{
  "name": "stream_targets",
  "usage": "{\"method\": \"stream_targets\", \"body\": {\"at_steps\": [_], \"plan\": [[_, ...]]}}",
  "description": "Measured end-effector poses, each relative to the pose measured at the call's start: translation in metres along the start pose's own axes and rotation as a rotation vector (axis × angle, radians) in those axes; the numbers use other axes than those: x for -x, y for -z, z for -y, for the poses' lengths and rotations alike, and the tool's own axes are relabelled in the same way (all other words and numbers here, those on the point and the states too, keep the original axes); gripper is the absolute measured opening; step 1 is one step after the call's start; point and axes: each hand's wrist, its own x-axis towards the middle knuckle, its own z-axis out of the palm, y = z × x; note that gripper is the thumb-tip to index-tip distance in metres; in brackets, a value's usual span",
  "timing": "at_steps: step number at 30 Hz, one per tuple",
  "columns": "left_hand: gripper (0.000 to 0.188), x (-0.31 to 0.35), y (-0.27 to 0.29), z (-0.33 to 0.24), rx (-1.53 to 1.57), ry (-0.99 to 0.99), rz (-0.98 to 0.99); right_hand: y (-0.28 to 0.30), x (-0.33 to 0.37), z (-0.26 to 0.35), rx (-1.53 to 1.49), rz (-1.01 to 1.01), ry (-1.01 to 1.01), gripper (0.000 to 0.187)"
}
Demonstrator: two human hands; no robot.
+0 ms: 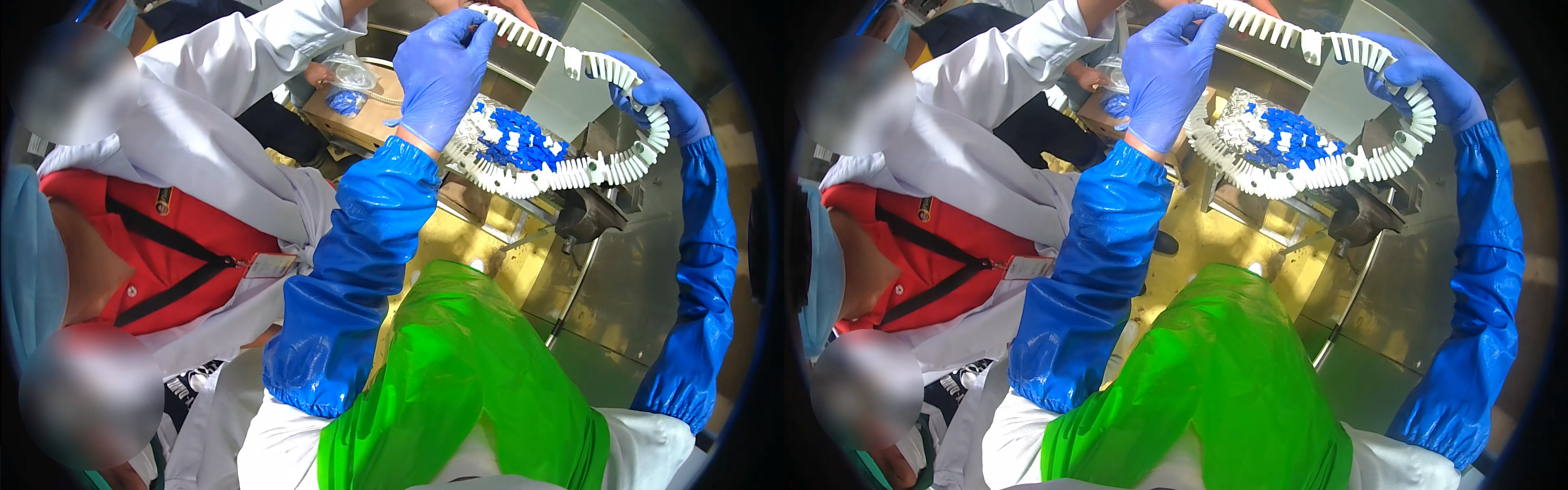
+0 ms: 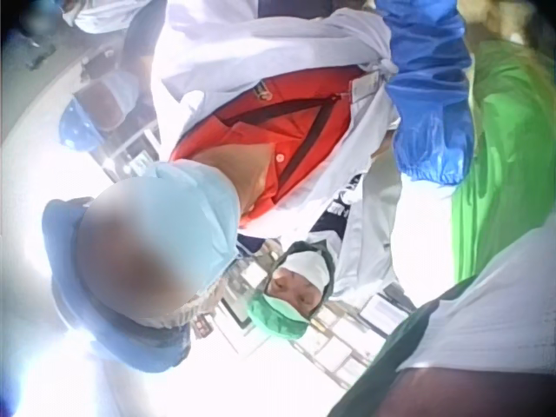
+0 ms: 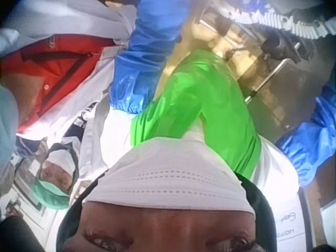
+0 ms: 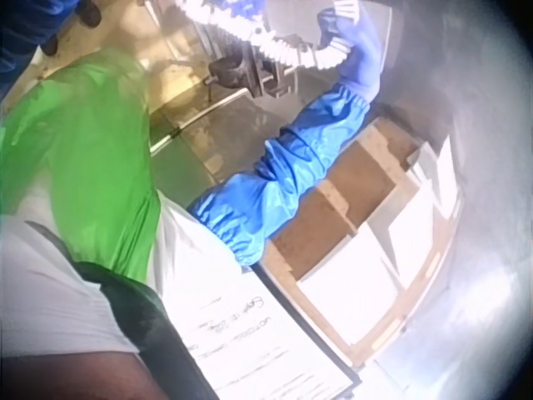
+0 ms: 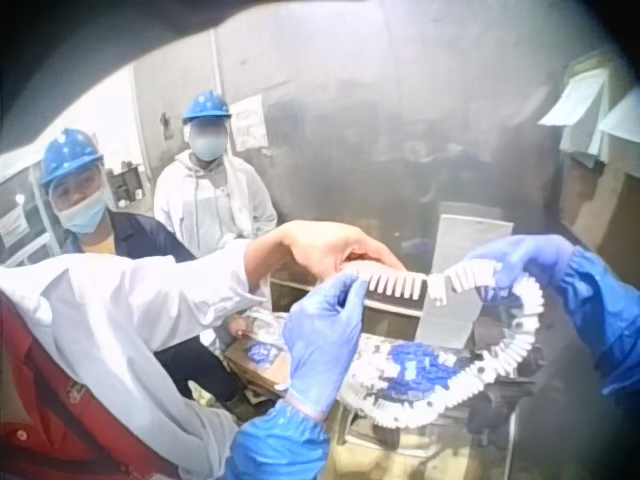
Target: The person attaches small blue plastic pieces to a white circular plastic frame held in a vise. They repeatedly pick up blue pieces and press them into slots around the frame's circumference, occasionally rotating the frame to access different sections.
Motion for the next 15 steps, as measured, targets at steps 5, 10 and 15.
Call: {"method": "stream_targets", "body": {"at_steps": [5,10,15], "plan": [[0.019,-0.003,-0.005,-0.006,0.019,-0.061,0.017,-0.001,-0.004,0.001,-0.003,-0.025,-0.013,0.08],[0.022,-0.009,-0.009,-0.009,-0.046,-0.017,0.019,0.001,-0.002,0.004,0.018,-0.042,-0.024,0.082],[0.033,-0.009,-0.014,-0.01,-0.046,-0.09,0.013,0.007,-0.002,-0.005,0.015,-0.066,0.014,0.081]]}}
